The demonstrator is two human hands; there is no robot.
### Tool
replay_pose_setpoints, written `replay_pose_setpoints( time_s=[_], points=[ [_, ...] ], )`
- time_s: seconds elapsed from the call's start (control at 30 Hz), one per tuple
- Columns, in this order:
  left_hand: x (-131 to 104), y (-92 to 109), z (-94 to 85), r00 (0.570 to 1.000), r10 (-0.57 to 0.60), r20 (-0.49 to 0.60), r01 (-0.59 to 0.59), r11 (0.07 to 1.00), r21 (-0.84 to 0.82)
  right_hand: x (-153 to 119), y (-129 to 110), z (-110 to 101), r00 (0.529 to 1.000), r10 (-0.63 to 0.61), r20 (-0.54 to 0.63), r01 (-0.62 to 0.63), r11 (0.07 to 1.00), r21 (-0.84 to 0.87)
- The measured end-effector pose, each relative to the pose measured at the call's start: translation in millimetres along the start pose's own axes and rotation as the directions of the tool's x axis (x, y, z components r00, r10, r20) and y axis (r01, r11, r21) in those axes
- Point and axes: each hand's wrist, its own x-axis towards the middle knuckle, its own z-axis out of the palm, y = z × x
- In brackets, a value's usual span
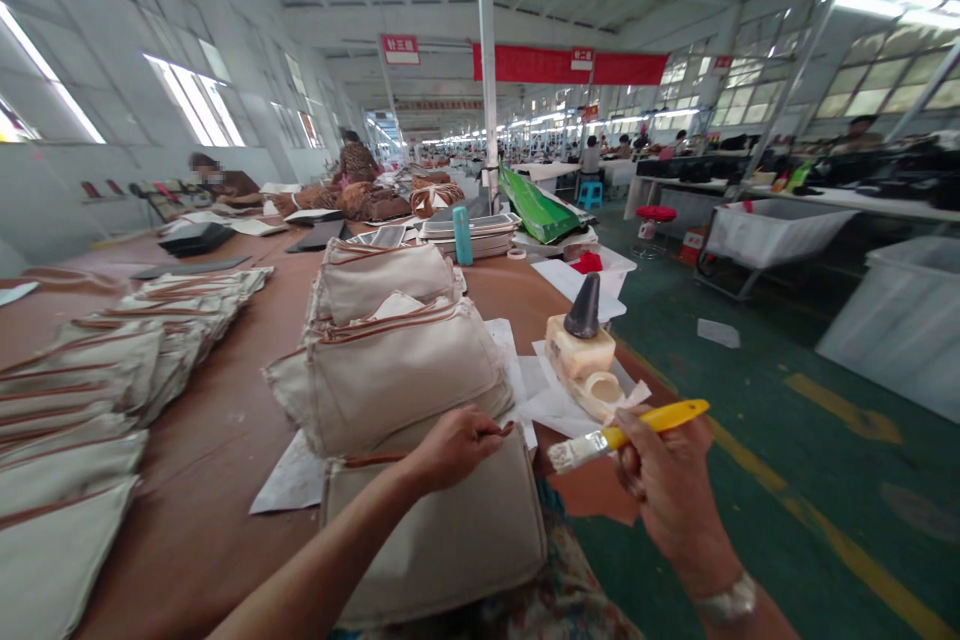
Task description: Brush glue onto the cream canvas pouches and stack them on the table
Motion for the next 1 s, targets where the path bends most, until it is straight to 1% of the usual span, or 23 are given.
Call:
replay_pose_setpoints(
  time_s=[0.07, 0.17, 0.23, 0.33, 0.4, 0.43, 0.53, 0.6, 0.7, 0.77, 0.83, 0.9, 0.97, 1.0],
  points=[
    [-12.9, 9.9, -1.7, 0.998, 0.066, -0.024, -0.067, 0.996, -0.057, 0.1, 3.2, 2.8, 0.999, -0.007, 0.053, 0.012, 0.995, -0.096],
    [-28.5, 23.6, -3.7, 0.986, 0.158, -0.057, -0.166, 0.971, -0.172, -0.1, 6.0, 10.4, 0.991, -0.039, 0.127, 0.063, 0.980, -0.189],
    [-36.0, 30.8, -5.3, 0.981, 0.189, -0.052, -0.196, 0.953, -0.230, 0.8, 4.4, 15.5, 0.985, -0.081, 0.153, 0.116, 0.964, -0.240],
    [-43.1, 37.9, -7.7, 0.977, 0.211, -0.033, -0.212, 0.941, -0.265, 1.5, -3.3, 18.4, 0.980, -0.150, 0.127, 0.180, 0.944, -0.278],
    [-45.7, 40.7, -8.2, 0.977, 0.212, -0.035, -0.213, 0.940, -0.265, -0.7, -9.4, 17.3, 0.979, -0.178, 0.095, 0.198, 0.942, -0.272],
    [-46.5, 42.0, -7.8, 0.977, 0.211, -0.040, -0.214, 0.941, -0.263, -2.7, -11.8, 16.7, 0.979, -0.181, 0.098, 0.202, 0.941, -0.273],
    [-48.8, 45.9, -4.4, 0.973, 0.225, -0.049, -0.230, 0.943, -0.241, -8.8, -14.9, 16.4, 0.969, -0.180, 0.170, 0.227, 0.920, -0.319],
    [-51.3, 48.8, -0.9, 0.970, 0.236, -0.064, -0.244, 0.947, -0.208, -9.4, -14.7, 16.1, 0.961, -0.197, 0.194, 0.256, 0.901, -0.351],
    [-58.1, 52.1, 4.4, 0.964, 0.242, -0.108, -0.256, 0.955, -0.151, -3.0, -15.3, 10.6, 0.959, -0.253, 0.129, 0.282, 0.893, -0.350],
    [-63.9, 53.6, 8.3, 0.956, 0.258, -0.140, -0.274, 0.955, -0.111, 2.5, -17.1, 5.4, 0.959, -0.267, 0.096, 0.284, 0.901, -0.328],
    [-69.2, 54.9, 12.6, 0.938, 0.295, -0.181, -0.310, 0.949, -0.064, 4.7, -19.4, 3.0, 0.964, -0.244, 0.106, 0.265, 0.918, -0.294],
    [-72.9, 56.0, 16.9, 0.911, 0.346, -0.223, -0.357, 0.934, -0.007, 1.3, -22.1, 4.7, 0.969, -0.193, 0.153, 0.229, 0.937, -0.264],
    [-74.9, 56.7, 20.1, 0.886, 0.383, -0.263, -0.384, 0.922, 0.047, -6.8, -26.6, 7.8, 0.966, -0.124, 0.226, 0.180, 0.952, -0.248],
    [-75.5, 56.7, 21.2, 0.878, 0.389, -0.279, -0.386, 0.920, 0.068, -11.6, -29.8, 8.5, 0.957, -0.080, 0.279, 0.153, 0.957, -0.248]
  ],
)
